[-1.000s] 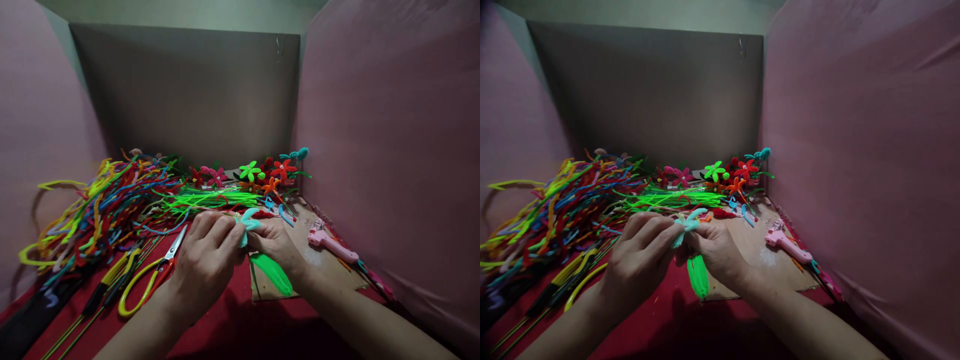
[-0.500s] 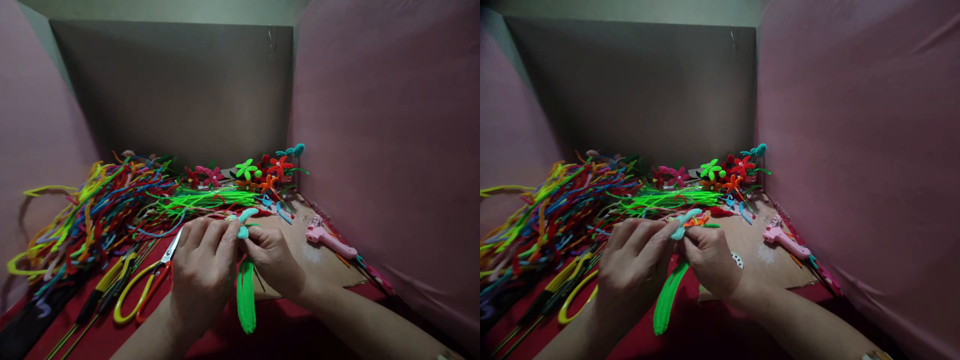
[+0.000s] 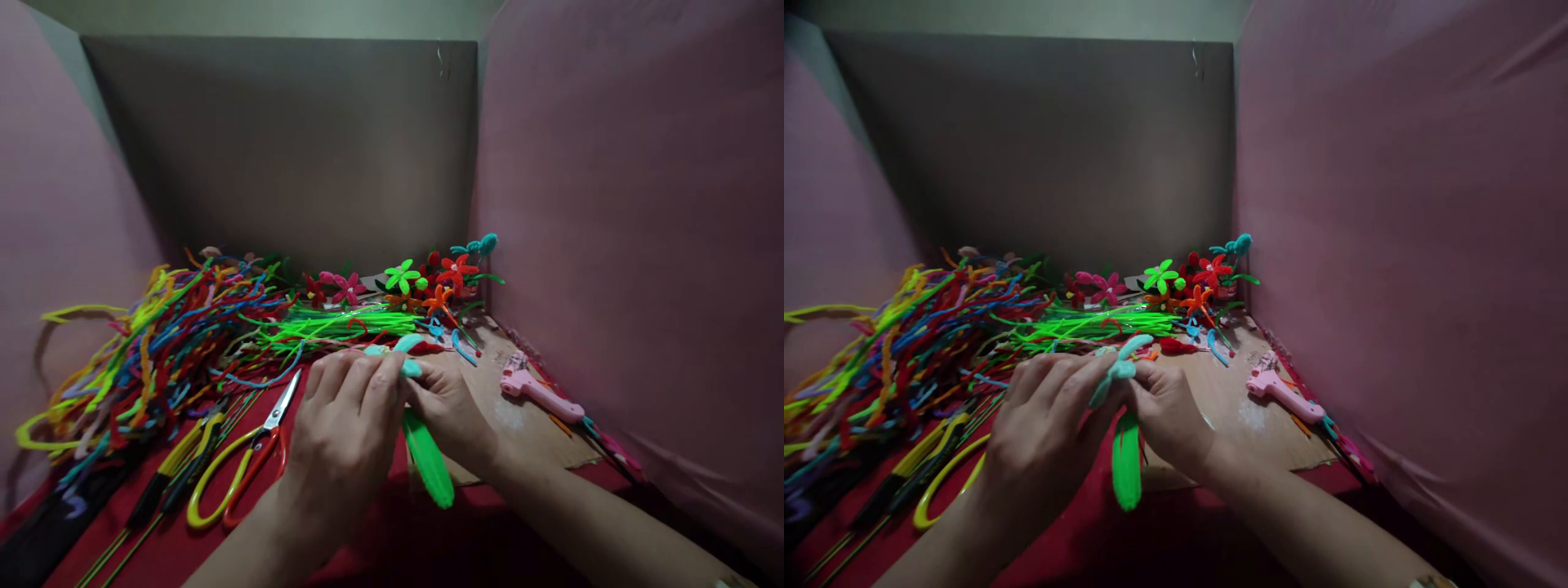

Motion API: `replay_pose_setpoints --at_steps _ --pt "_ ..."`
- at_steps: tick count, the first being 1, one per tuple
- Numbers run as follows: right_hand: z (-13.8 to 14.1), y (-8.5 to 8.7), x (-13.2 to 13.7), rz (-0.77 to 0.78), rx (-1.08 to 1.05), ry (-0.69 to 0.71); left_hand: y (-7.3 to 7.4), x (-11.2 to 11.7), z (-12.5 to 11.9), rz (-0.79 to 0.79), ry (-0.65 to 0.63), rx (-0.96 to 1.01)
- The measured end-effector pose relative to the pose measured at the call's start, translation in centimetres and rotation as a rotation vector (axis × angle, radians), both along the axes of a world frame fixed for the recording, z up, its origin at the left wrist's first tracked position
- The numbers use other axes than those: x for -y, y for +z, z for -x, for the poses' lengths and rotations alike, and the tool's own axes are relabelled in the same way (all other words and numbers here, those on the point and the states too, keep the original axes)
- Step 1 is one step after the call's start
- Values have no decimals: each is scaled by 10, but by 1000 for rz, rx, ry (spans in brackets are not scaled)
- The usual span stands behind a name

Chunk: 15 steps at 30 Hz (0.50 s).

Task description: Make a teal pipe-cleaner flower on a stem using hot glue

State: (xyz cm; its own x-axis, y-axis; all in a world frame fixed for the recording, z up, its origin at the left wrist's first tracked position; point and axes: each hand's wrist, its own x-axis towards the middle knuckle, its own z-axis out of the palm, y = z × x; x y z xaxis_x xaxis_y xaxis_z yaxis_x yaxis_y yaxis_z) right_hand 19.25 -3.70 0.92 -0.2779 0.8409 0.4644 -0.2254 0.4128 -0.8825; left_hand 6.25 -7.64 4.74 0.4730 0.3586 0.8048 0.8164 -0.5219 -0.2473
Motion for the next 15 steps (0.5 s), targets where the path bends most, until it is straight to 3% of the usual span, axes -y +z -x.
replay_pose_setpoints --at_steps 4,8,12,15 --pt "-5 2 -10 69 -112 119 12 6 12 102 -96 78" --pt "-6 3 -13 129 -165 151 12 12 20 119 -103 137" --pt "-6 5 -14 96 -198 168 6 15 24 184 -43 454" --pt "-5 3 -16 83 -230 177 6 16 26 419 -40 674"
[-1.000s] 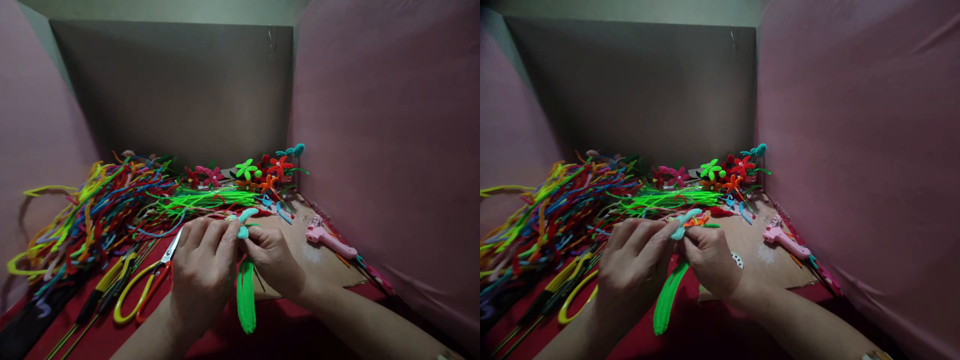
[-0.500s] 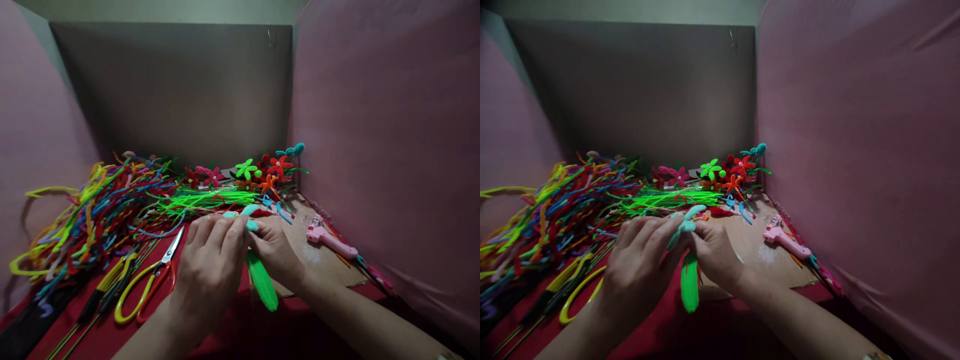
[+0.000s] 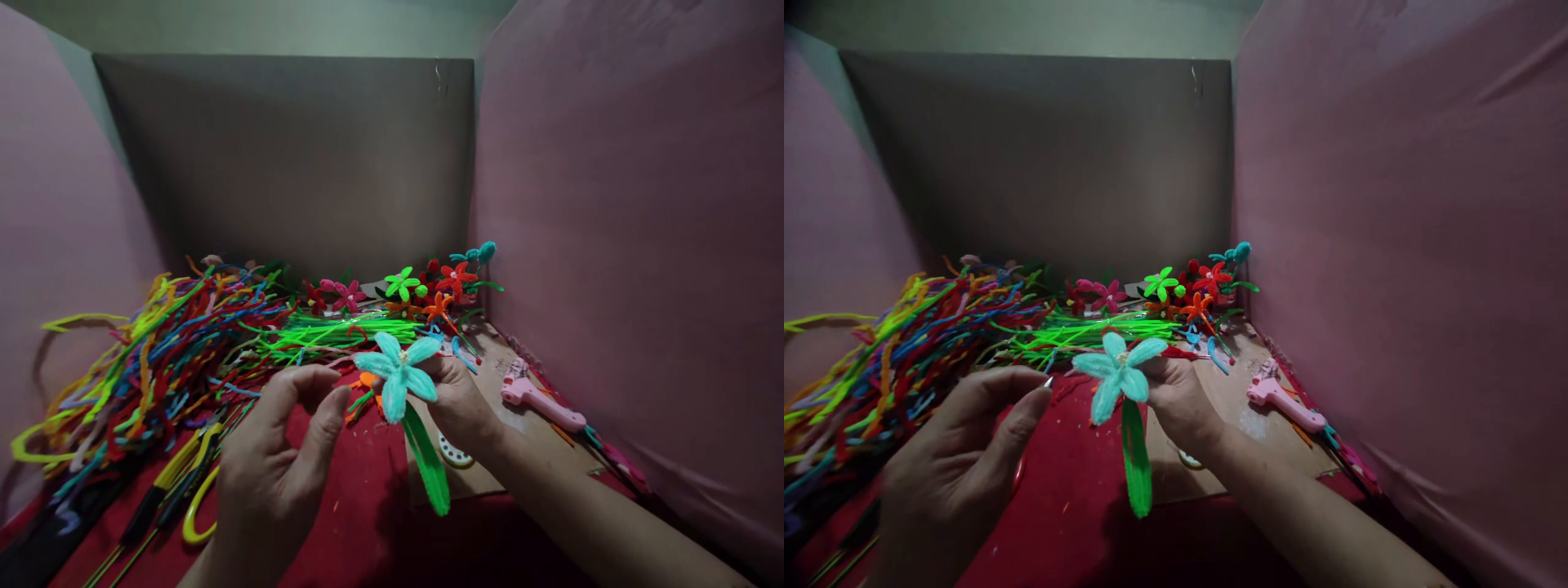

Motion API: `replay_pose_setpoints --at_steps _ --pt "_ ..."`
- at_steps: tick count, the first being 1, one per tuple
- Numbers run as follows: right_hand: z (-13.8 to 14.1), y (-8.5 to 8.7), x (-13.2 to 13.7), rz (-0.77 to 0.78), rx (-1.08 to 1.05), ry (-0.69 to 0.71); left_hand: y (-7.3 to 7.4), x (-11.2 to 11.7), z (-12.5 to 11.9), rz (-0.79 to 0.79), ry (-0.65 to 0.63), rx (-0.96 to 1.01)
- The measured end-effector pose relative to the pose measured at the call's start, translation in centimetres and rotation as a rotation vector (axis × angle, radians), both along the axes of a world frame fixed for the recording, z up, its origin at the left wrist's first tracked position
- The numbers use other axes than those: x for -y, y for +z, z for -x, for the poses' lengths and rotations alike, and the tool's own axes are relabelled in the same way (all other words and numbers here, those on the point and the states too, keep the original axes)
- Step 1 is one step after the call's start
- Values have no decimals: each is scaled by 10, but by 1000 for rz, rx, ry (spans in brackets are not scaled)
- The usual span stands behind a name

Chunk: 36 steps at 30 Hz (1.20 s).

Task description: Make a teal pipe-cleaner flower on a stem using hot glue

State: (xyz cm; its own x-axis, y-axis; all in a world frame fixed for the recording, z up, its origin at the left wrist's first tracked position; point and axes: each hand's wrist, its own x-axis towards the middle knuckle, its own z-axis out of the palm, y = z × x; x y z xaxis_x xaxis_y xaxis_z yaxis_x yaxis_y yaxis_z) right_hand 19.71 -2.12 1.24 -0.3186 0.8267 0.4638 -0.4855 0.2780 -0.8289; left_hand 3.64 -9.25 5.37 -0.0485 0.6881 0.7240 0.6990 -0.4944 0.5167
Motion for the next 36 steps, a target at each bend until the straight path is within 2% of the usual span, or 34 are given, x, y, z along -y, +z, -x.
replay_pose_setpoints --at_steps 4,6,10,15,23,26,28,32,34,36 --pt "2 -4 -3 29 -18 -62 5 -4 -5 471 -319 171" --pt "4 -6 -3 12 1 -76 5 -7 -10 622 -432 284" --pt "5 -4 0 -45 39 -78 -1 -12 -18 685 -488 463" --pt "4 -2 2 -91 72 -130 -7 -11 -19 687 -498 488" --pt "2 -3 2 -158 120 -179 -2 -10 -20 592 -536 416" --pt "2 -7 1 -147 111 -214 0 -10 -14 524 -471 338" --pt "2 -10 0 -147 93 -238 -1 -8 -10 388 -342 266" --pt "2 -12 -1 -164 77 -234 -8 -3 -9 -100 -57 -81" --pt "1 -10 0 -172 75 -230 -14 -2 -13 -281 16 -295" --pt "1 -8 1 -163 77 -234 -19 -3 -16 -381 51 -443"
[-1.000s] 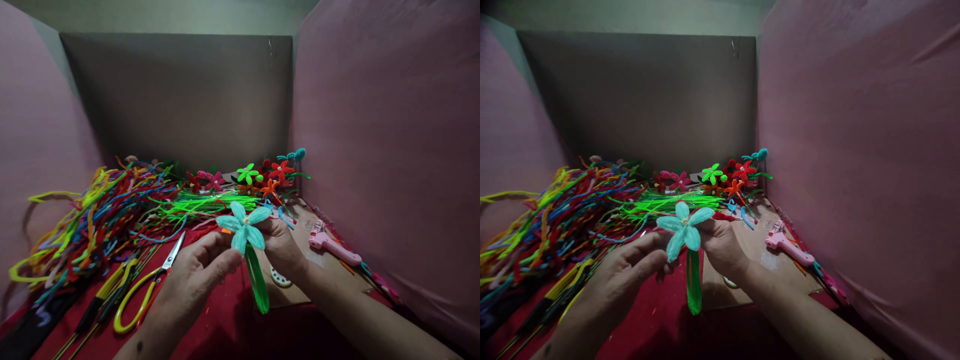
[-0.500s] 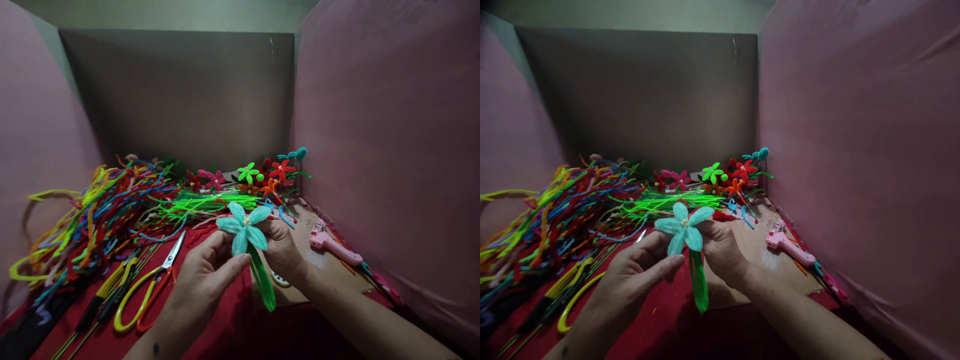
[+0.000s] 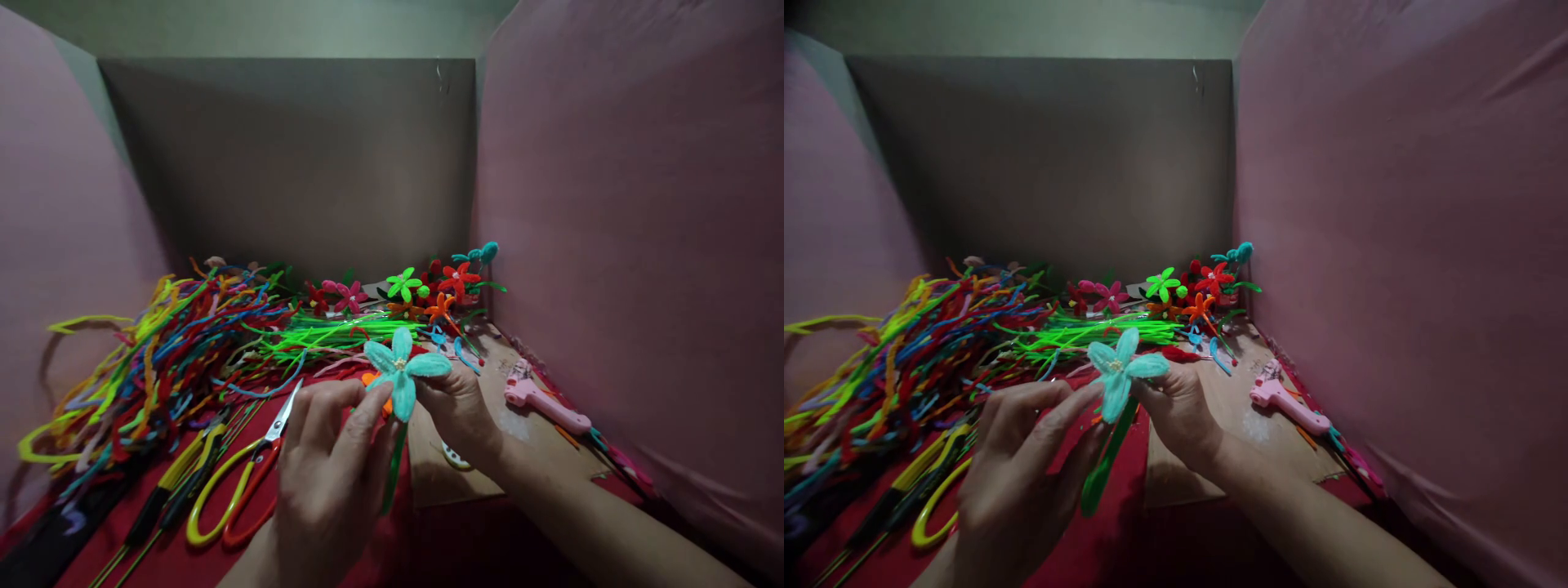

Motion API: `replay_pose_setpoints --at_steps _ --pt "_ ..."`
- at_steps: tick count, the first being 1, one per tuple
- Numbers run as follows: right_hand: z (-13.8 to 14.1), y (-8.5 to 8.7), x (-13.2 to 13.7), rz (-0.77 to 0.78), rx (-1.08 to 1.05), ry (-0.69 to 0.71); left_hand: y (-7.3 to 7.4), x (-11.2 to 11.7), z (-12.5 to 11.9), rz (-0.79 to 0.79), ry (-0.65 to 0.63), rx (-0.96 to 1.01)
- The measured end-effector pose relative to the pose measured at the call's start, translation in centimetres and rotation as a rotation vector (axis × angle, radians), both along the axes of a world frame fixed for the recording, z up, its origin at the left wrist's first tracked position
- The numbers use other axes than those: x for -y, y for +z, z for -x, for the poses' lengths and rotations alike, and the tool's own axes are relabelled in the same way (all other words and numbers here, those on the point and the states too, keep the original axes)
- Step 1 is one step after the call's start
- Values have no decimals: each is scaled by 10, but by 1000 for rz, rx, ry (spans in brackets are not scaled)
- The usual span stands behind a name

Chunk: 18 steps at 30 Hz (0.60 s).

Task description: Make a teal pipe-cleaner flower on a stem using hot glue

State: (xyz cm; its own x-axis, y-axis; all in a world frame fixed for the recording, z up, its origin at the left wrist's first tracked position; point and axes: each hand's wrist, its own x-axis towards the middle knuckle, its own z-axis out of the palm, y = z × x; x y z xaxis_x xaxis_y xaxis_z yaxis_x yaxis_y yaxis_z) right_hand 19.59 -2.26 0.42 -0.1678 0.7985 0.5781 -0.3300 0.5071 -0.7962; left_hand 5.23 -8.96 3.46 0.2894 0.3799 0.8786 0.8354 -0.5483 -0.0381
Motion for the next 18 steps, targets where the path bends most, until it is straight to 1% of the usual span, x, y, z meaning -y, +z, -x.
replay_pose_setpoints --at_steps 2,4,6,8,10,11,14,16,17,18 --pt "0 2 2 12 9 -21 -5 -3 -2 -52 21 -68" --pt "0 2 3 19 17 -44 -8 -6 -4 -60 19 -92" --pt "-1 2 3 26 16 -49 -8 -6 -4 -45 -18 -85" --pt "-2 2 3 31 20 -42 -4 -4 -2 -2 -80 -26" --pt "-3 2 2 24 34 -50 3 -2 1 114 -133 108" --pt "-3 2 3 14 38 -62 8 -1 4 199 -149 202" --pt "-4 5 4 -12 49 -77 21 -6 12 531 -194 462" --pt "-5 6 5 -10 57 -77 28 -11 16 712 -245 524" --pt "-5 7 5 -8 65 -78 31 -13 17 754 -257 517" --pt "-6 8 6 -7 76 -80 33 -15 18 760 -261 495"
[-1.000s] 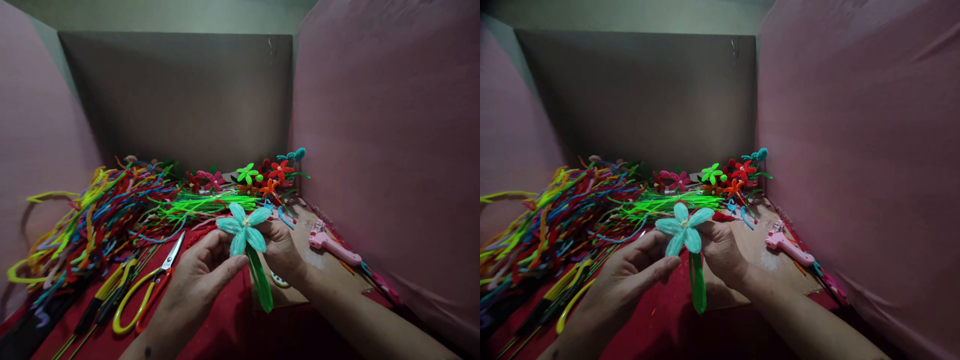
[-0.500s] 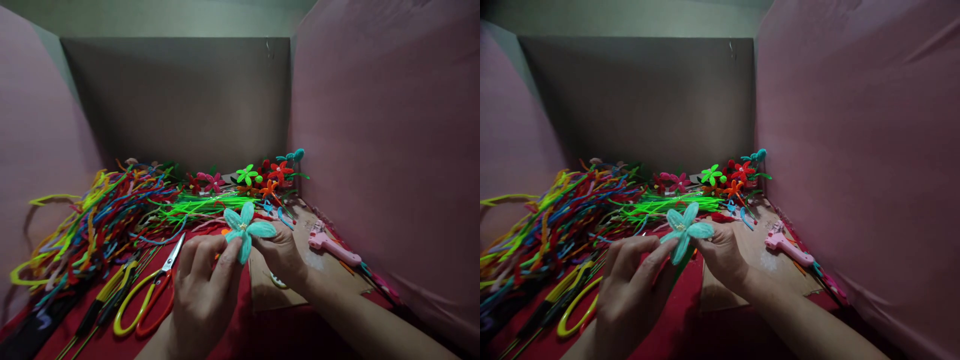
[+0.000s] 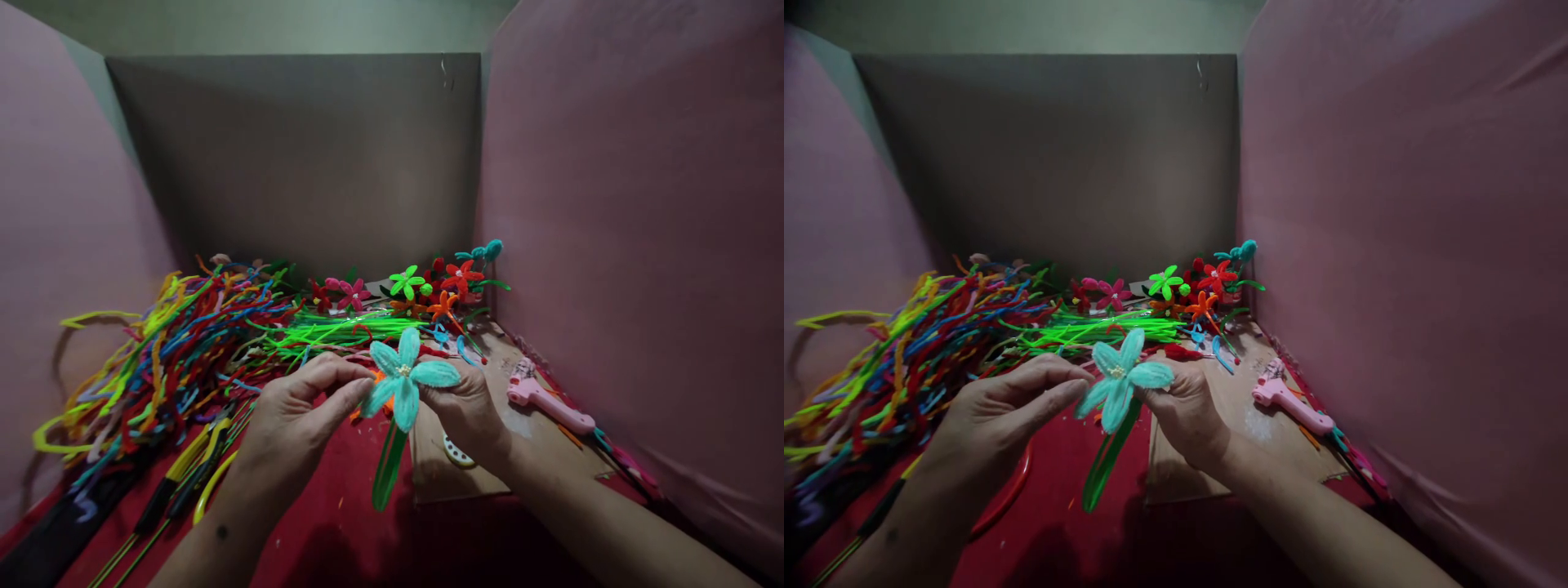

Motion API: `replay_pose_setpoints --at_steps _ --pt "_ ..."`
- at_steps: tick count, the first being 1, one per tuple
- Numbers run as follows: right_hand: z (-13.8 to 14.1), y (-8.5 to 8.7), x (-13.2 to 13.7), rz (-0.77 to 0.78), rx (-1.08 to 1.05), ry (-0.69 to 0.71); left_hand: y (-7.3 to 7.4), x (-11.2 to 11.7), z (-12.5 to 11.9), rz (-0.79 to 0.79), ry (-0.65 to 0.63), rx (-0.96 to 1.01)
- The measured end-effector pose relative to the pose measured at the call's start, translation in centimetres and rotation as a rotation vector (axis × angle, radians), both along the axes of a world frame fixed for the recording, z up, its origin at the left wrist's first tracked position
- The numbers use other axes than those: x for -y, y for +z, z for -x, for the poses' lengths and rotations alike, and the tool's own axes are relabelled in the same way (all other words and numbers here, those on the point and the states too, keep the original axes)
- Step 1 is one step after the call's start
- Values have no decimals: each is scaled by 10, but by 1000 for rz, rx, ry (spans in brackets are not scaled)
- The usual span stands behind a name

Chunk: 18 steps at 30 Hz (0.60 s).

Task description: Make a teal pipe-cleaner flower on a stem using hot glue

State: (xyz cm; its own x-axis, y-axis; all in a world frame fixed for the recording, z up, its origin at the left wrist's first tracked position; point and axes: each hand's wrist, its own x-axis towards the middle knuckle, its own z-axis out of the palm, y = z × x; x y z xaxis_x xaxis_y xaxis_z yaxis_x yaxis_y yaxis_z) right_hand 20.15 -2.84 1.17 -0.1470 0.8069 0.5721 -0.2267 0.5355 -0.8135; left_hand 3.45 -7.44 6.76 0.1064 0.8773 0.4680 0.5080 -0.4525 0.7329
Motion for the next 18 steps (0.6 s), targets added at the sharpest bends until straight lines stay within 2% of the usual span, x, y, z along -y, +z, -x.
replay_pose_setpoints --at_steps 5,9,12,18 --pt "0 1 1 -27 24 23 4 -1 -4 -169 -8 -240" --pt "0 0 0 -64 32 48 2 -1 -5 -458 40 -547" --pt "-1 -3 -1 -64 53 64 1 -1 -6 -636 31 -738" --pt "-4 -7 -2 -88 117 86 2 2 -6 -751 27 -989"
